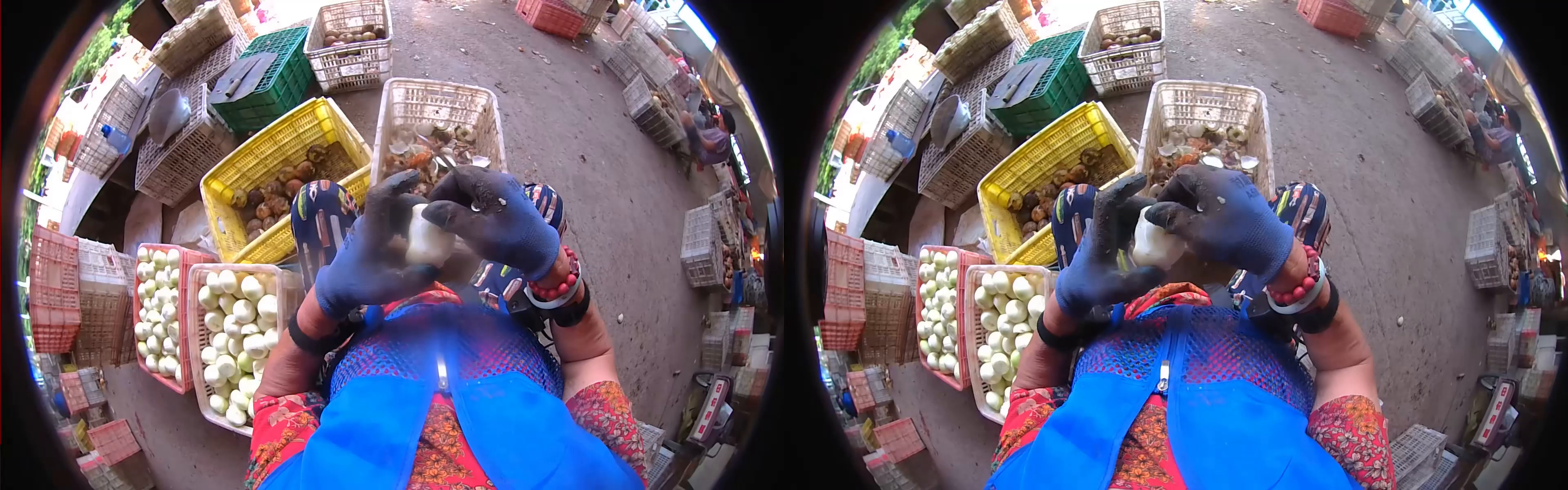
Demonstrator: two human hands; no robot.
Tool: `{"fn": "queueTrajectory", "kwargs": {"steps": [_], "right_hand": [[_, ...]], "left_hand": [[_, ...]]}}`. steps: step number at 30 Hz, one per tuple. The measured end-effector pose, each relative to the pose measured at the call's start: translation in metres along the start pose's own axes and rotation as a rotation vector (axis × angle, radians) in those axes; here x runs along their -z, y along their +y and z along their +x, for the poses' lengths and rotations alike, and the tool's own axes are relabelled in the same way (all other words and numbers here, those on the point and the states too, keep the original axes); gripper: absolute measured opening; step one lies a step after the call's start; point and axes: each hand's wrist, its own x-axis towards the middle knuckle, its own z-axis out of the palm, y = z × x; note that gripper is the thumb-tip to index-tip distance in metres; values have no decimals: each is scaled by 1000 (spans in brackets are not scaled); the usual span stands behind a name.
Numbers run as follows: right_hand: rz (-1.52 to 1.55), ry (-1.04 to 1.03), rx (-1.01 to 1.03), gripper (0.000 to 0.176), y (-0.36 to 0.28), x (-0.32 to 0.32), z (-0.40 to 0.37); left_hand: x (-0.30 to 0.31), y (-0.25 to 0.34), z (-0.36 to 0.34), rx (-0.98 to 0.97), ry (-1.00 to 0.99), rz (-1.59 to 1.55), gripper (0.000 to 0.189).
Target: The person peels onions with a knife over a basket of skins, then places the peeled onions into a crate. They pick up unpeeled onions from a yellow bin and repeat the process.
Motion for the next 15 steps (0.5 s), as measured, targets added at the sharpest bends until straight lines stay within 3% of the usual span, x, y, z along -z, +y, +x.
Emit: {"fn": "queueTrajectory", "kwargs": {"steps": [2, 6, 8, 13, 15], "right_hand": [[-98, 7, 49, 17, -3, -2, -2], [8, 161, -91, 14, 17, -1, -5], [78, 217, -121, 17, 23, -2, -10], [303, 223, -127, 16, 36, -23, -26], [309, 266, -37, 13, 29, -34, -27]], "left_hand": [[1, -1, -5, 28, -4, -129, 94], [10, 18, -14, 81, 66, -146, 91], [9, 20, -19, 116, 134, -539, 75], [10, -7, -26, 187, 82, -1388, 73], [7, -20, -24, 238, 67, -1540, 73]]}}
